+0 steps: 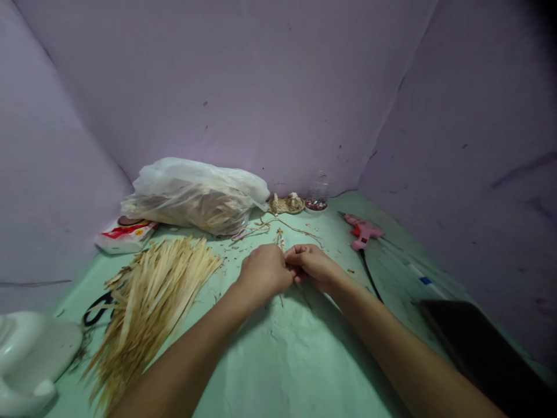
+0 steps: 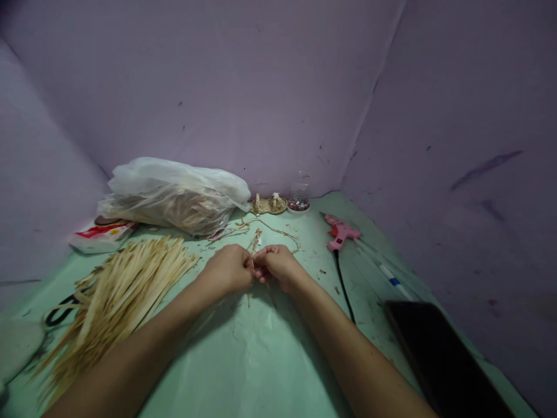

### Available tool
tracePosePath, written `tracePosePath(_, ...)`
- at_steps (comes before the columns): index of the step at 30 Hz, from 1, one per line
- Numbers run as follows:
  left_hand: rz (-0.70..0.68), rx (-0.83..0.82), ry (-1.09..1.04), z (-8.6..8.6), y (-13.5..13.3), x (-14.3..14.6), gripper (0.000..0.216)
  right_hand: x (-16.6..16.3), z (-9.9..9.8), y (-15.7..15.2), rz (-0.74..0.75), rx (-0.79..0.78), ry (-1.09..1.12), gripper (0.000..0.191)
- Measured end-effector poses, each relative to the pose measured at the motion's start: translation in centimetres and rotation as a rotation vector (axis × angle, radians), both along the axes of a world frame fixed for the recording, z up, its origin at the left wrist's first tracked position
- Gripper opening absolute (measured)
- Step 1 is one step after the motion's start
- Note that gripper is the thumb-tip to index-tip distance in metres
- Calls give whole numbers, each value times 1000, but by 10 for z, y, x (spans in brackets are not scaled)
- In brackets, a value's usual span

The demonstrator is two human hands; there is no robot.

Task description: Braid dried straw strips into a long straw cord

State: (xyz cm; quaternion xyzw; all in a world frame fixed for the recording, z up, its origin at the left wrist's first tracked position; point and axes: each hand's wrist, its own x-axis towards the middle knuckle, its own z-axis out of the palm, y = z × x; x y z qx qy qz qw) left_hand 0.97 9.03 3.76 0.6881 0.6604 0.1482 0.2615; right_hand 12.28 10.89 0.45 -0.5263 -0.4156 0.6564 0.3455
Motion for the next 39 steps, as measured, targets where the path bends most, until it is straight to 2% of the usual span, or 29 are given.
tracePosePath(2, 0, 45, -31, 1, -6, 4, 11, 1, 0, 0, -7, -12, 9, 12)
tracePosePath(6, -110, -10, -53, 9, 2, -7, 10, 3, 3, 0, 0, -20, 12, 12)
tracePosePath(8, -45, -3, -85, 11, 11, -15, 6, 4, 5, 0, -6, -23, 36, 11)
tracePosePath(9, 17, -25, -140, 10, 15, -16, 12, 4, 6, 0, -7, -32, 48, 10)
tracePosePath(10, 63, -90, -222, 8, 18, -17, 20, 4, 6, 0, -3, -39, 59, 10)
tracePosePath(12, 69, -288, -410, 1, 21, -14, 27, 4, 5, 0, 19, -48, 69, 9)
tracePosePath(13, 39, -374, -486, -3, 21, -12, 25, 4, 4, 0, 31, -47, 71, 9)
tracePosePath(15, -19, -442, -555, -9, 23, -12, 18, 5, 2, 0, 48, -38, 66, 8)
tracePosePath(17, -37, -421, -488, -9, 27, -21, 14, 6, 1, 0, 54, -33, 53, 6)
tracePosePath(19, -48, -342, -297, -3, 34, -38, 12, 6, 0, 0, 60, -29, 42, 6)
tracePosePath(21, -25, -178, -45, 11, 40, -61, 7, 7, 0, 0, 69, -27, 29, 9)
tracePosePath(23, 62, 48, 159, 27, 42, -84, 3, 7, 1, 1, 79, -26, 13, 12)
tracePosePath(24, 111, 93, 227, 35, 42, -95, 3, 7, 1, 1, 83, -28, 4, 13)
tracePosePath(27, 149, 48, 378, 45, 38, -117, 5, 6, 1, 0, 84, -40, -18, 14)
tracePosePath(29, 93, -27, 430, 41, 37, -124, 8, 5, 1, 0, 76, -44, -22, 12)
tracePosePath(32, 45, -100, 458, 26, 42, -127, 14, 4, 0, -1, 61, -44, -18, 10)
tracePosePath(37, 182, -93, 579, 4, 52, -123, 24, 2, -1, -2, 75, -54, -3, 15)
tracePosePath(39, 192, -90, 602, -1, 53, -121, 24, 1, -1, -2, 73, -58, 5, 15)
